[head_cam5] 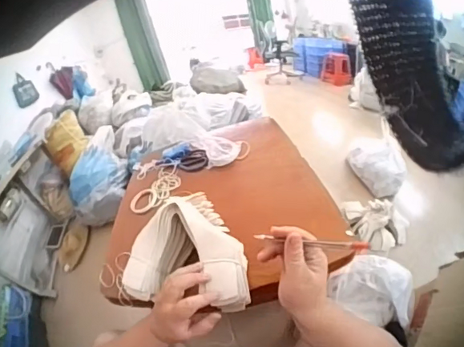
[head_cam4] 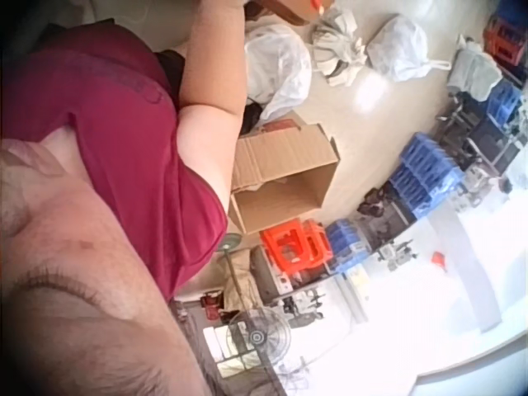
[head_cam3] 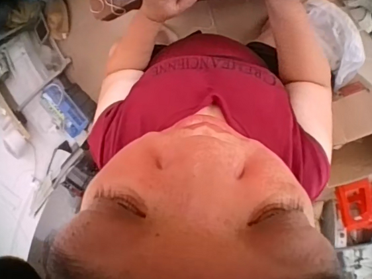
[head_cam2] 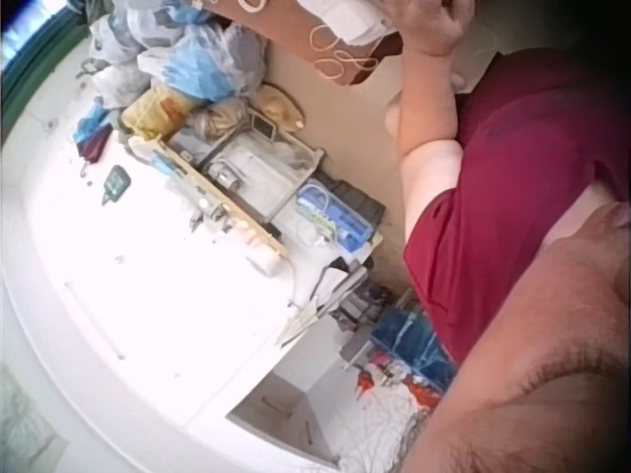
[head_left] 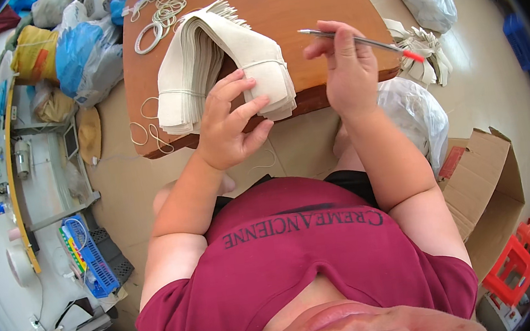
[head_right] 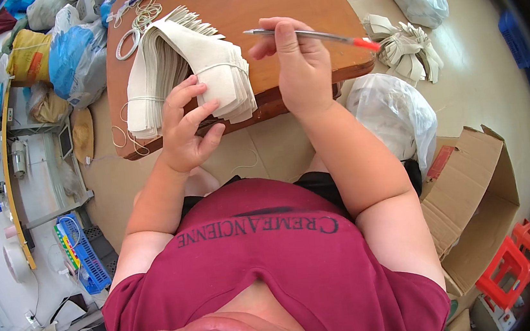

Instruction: The person removes rubber bands from bundles of shoe parts, marks each piece with a pen, and bundles new fabric pieces together using rubber bands.

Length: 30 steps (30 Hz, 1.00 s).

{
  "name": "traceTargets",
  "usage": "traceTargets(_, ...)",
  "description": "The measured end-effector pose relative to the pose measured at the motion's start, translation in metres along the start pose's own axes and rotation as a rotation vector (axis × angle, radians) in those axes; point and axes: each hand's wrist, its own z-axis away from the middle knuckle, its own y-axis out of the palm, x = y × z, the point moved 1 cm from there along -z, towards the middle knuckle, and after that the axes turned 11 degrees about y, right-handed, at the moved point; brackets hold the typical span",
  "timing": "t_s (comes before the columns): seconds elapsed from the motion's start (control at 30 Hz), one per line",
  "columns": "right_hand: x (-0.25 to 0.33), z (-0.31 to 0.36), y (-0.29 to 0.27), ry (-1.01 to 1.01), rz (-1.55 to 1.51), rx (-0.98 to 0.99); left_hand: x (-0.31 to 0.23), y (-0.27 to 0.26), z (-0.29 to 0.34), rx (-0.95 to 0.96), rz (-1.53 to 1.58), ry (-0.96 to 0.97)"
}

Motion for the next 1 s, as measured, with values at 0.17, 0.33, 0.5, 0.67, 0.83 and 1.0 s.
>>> traceTargets(0.17,0.015,0.006,0.014,0.082,-0.070,0.123,0.005,0.000,0.000,-0.047,-0.065,0.006)
traceTargets(0.33,0.005,0.009,0.033,0.044,0.238,0.141,0.006,0.002,-0.001,-0.083,-0.033,-0.015)
traceTargets(0.5,0.005,0.003,0.044,-0.182,0.503,0.146,0.010,0.005,0.006,-0.098,-0.002,-0.017)
traceTargets(0.67,0.005,0.001,0.053,-0.182,0.613,0.137,0.011,0.004,0.009,-0.137,0.077,-0.043)
traceTargets(0.83,0.002,0.006,0.051,-0.182,0.711,0.170,0.012,0.002,0.009,-0.131,0.073,-0.040)
traceTargets(1.0,0.003,0.006,0.054,-0.185,0.712,0.165,0.012,0.004,0.009,-0.146,0.072,-0.038)
